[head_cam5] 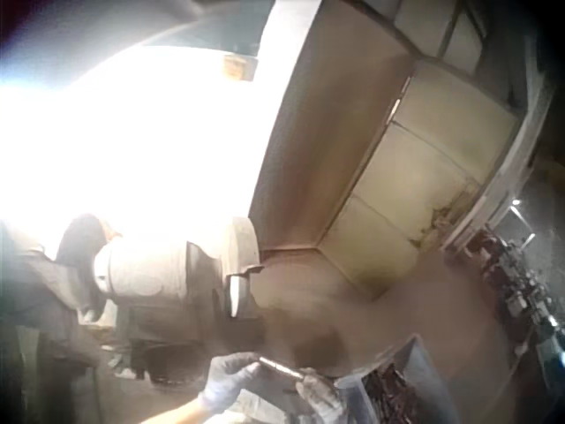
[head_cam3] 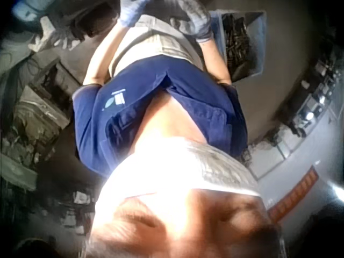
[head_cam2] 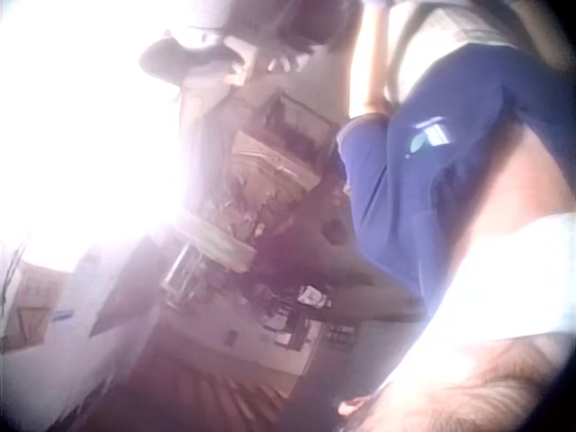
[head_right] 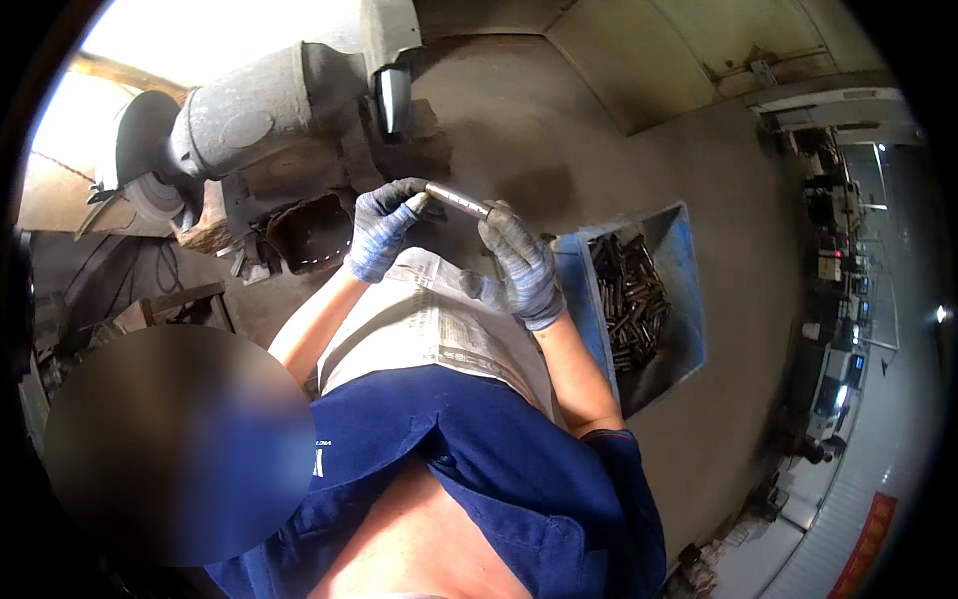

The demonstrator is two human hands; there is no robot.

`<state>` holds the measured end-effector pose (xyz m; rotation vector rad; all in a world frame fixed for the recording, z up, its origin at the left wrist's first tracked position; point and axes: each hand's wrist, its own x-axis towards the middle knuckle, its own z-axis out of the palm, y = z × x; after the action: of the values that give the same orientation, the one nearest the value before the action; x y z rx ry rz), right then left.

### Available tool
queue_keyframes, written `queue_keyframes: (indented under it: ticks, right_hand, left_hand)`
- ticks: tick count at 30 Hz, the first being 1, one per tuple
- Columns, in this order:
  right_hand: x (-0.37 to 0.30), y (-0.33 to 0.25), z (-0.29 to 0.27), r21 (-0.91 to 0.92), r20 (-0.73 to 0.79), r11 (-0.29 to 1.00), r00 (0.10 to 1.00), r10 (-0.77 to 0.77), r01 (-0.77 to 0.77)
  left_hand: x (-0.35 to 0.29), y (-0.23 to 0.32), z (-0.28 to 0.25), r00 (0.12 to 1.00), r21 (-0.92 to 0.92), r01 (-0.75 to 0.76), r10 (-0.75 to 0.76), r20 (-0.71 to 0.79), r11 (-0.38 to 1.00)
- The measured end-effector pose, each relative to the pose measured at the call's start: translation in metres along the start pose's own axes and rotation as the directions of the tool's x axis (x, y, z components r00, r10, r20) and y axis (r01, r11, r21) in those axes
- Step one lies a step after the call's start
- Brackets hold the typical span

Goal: The person picks up metal parts from a bin and grinds them against a bench grinder one by one, then places them into a separate container.

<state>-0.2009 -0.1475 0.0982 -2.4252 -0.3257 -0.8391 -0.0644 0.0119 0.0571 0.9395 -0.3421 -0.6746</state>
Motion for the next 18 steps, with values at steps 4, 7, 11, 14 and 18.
queue_keyframes:
  ticks: [4, 7, 11, 14, 18]
  right_hand:
    - [-0.022, -0.006, -0.022, 0.019, -0.130, 0.987, 0.979, 0.159, -0.157]
    - [-0.067, 0.007, -0.045, -0.032, -0.178, 0.938, 0.925, 0.335, -0.346]
    - [-0.103, 0.008, -0.098, -0.039, -0.292, 0.824, 0.795, 0.531, -0.565]
    - [-0.167, 0.041, -0.136, -0.195, -0.396, 0.736, 0.739, 0.545, -0.648]
    - [-0.201, 0.092, -0.148, -0.254, -0.389, 0.476, 0.539, 0.747, -0.842]
  left_hand:
    - [0.007, -0.012, 0.012, 0.988, 0.059, 0.047, -0.056, 0.146, 0.997]
    - [0.002, 0.005, 0.013, 0.989, 0.403, 0.092, -0.132, 0.071, 0.910]
    - [-0.023, -0.006, -0.034, 0.985, 0.400, 0.139, -0.084, -0.153, 0.906]
    - [-0.056, -0.030, -0.102, 0.899, 0.292, 0.308, -0.177, -0.402, 0.905]
    - [-0.101, -0.050, -0.175, 0.885, 0.247, 0.225, -0.092, -0.457, 0.943]
